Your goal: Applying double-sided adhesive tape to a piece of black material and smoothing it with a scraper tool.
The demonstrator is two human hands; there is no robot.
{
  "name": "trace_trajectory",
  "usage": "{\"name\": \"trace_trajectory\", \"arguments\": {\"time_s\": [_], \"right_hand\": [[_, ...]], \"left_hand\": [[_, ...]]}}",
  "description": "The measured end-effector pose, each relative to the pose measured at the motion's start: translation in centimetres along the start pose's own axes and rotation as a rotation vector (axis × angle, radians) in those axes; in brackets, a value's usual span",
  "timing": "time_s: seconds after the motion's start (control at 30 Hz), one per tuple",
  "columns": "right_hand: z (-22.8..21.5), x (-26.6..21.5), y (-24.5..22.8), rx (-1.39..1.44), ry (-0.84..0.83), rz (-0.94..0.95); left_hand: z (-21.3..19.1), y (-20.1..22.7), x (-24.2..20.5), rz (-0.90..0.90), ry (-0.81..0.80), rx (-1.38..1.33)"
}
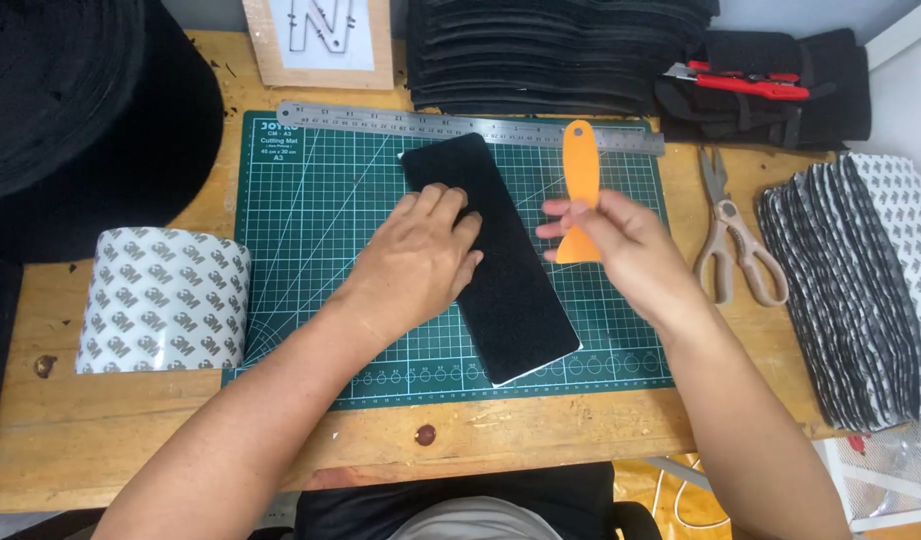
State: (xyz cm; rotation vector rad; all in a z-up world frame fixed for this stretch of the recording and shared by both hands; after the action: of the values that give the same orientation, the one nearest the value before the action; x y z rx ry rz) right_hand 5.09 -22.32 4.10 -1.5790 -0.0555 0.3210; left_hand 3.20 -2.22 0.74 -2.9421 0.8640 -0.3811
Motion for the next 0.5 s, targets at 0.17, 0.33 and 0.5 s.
{"name": "trace_trajectory", "arguments": {"time_s": [0.17, 0.33, 0.5], "right_hand": [[-0.4, 0.7, 2.1, 0.148, -0.012, 0.102], [0.2, 0.4, 1.7, 0.432, -0.027, 0.105], [-0.1, 0.4, 2.3, 0.545, -0.149, 0.008]], "left_hand": [[-0.2, 0.2, 0.0, 0.004, 0.002, -0.063], [-0.7, 0.4, 0.2, -0.052, 0.053, -0.189], [-3.8, 0.2, 0.2, -0.226, 0.106, -0.568]]}}
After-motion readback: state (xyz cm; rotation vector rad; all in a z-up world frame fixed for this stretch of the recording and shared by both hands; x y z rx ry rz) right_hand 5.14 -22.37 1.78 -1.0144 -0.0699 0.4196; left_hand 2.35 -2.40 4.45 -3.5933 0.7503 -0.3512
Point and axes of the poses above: each hand's wrist, its own x-axis towards the middle knuckle, its own z-axis out of the palm, y = z × x, the point moved 4 cm from there along x, towards the middle knuckle, and after that the axes turned 14 degrees about x, right-handed, at the moved point
